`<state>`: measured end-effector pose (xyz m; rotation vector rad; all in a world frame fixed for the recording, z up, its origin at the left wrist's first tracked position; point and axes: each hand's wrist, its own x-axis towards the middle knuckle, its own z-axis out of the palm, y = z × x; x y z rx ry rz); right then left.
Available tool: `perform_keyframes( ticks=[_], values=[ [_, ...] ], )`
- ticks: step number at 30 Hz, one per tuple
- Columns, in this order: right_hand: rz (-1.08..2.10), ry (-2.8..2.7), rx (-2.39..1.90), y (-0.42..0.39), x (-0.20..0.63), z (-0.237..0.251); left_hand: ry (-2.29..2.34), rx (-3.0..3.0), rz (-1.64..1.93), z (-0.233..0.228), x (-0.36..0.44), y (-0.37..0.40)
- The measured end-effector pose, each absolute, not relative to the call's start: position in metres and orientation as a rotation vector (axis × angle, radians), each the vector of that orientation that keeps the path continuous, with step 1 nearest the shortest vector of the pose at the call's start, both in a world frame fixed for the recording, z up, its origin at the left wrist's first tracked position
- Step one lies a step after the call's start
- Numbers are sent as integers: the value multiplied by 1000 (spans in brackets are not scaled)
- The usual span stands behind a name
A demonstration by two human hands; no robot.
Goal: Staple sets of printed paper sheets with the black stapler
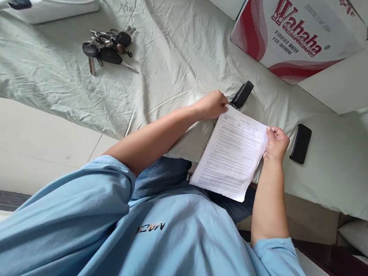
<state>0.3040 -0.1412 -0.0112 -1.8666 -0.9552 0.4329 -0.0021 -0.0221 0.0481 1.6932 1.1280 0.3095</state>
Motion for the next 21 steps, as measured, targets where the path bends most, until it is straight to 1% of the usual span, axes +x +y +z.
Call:
perform_keyframes(
  ticks=[4,8,11,16,21],
  values=[
    [401,-930,-1849,-143,301,-7,1149,1669,330,52,-3,-24],
    [525,-931,-1789,-153,299,-4,1151,1638,323,53,-3,-24],
    [545,-931,-1768,-156,302,-5,1138,1671,305,53,-3,-23],
    [446,-1012,-1852,-151,310,-8,1116,1805,314,49,-2,-21],
    [302,-1172,-1964,-151,313,-7,1149,1772,361,43,0,-21]
  ],
)
